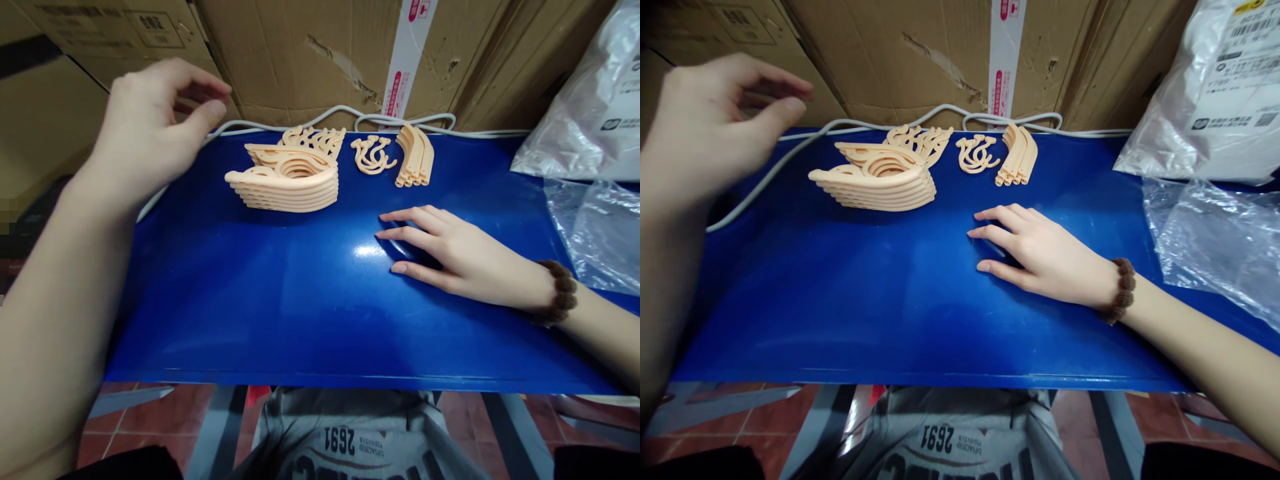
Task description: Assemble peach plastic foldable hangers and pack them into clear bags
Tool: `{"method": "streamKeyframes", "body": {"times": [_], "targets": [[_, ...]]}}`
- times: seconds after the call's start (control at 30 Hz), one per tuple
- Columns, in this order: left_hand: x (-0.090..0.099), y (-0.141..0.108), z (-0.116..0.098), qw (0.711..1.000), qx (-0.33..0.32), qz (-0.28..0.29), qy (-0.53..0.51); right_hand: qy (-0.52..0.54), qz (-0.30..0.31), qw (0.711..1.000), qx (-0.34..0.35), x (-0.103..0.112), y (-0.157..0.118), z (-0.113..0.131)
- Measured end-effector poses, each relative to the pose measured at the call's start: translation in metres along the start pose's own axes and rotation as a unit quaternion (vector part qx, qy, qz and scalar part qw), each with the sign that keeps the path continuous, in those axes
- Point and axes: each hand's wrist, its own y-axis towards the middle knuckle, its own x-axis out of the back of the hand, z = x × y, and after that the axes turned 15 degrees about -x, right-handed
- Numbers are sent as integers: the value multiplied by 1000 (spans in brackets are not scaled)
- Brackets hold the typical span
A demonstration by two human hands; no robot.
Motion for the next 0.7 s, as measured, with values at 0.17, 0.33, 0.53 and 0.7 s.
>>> {"method": "streamKeyframes", "body": {"times": [0.17, 0.33, 0.53, 0.7], "targets": [[-1, -2, -20, 995, -81, 0, 66, 0, 4, 1000, -2, 1, 0, 0], [-15, -8, -35, 978, -184, 11, 95, -4, -4, 1000, 3, 1, 0, 0], [-50, -31, -84, 901, -434, -20, -10, -8, -22, 1000, -8, -2, -1, -1], [-73, -42, -100, 894, -432, 119, -29, -37, -35, 999, -20, -3, -1, -3]]}}
